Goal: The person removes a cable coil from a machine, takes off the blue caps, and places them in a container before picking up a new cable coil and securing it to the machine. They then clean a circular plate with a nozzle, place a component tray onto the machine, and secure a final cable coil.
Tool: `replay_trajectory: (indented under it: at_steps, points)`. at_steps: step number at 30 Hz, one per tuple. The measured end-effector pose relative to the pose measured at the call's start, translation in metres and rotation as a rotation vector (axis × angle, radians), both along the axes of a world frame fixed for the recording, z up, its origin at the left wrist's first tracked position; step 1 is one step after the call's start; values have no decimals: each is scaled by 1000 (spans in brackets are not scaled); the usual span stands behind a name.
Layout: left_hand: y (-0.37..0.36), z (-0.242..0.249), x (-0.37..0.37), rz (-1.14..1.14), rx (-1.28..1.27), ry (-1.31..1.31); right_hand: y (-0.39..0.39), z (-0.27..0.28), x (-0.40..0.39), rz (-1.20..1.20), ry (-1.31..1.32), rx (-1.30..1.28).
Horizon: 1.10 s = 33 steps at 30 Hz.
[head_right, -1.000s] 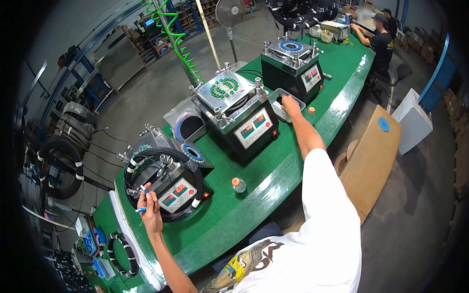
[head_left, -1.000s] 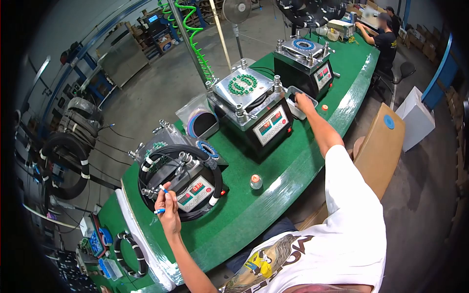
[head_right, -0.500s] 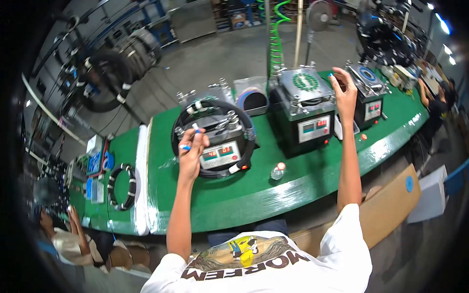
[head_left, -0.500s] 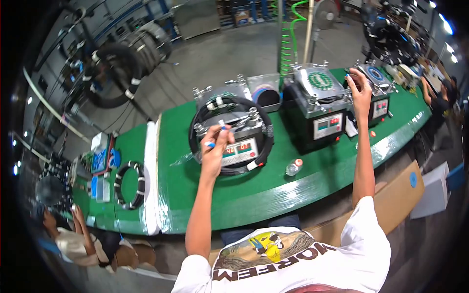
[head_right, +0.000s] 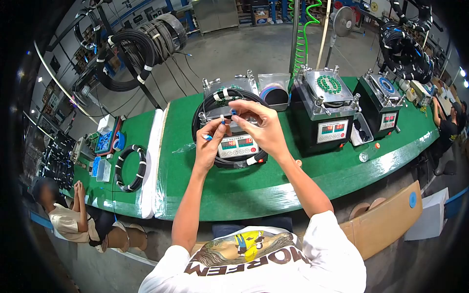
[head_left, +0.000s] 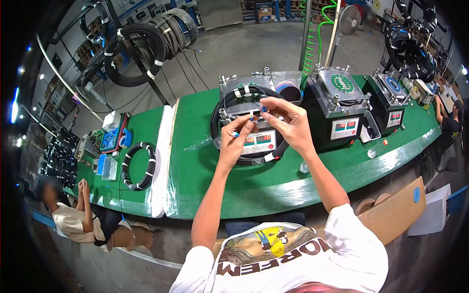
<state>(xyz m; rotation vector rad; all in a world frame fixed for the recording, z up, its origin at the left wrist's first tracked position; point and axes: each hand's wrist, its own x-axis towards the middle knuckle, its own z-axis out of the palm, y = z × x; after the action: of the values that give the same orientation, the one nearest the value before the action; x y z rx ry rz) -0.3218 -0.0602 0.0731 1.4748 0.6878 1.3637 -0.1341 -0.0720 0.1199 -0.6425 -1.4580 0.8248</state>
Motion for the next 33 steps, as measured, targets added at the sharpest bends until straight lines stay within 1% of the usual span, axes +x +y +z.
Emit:
replay_trajectory:
  at_steps: [4, 10, 13, 19, 20, 24, 27, 30, 33]
  points:
    - [-1, -2, -1, -12, -14, -9, -3, 4, -10, -15, -14, 24]
    - [1, -4, -1, -33, 5, -11, -2, 1, -7, 93, -30, -4]
    - [0, -2, -1, -37, 17, 0, -3, 2, -9, 92, 25, -2]
    - [-2, 3, -1, -42, 1, 18, -2, 2, -5, 109, 75, -78]
    - [-2, 4, -1, -42, -3, 29, -2, 3, -7, 111, 152, -87]
    - [-4, 8, 1, -39, 2, 62, 2, 7, -5, 124, 117, -54]
    - [-5, 13, 2, -43, 7, 73, 2, 6, -8, 142, 143, -69]
    - [-2, 11, 1, -49, 29, 88, 1, 13, -15, 112, 207, -12]
    - [0, 12, 2, -42, 35, 91, 1, 9, -10, 185, 160, -90]
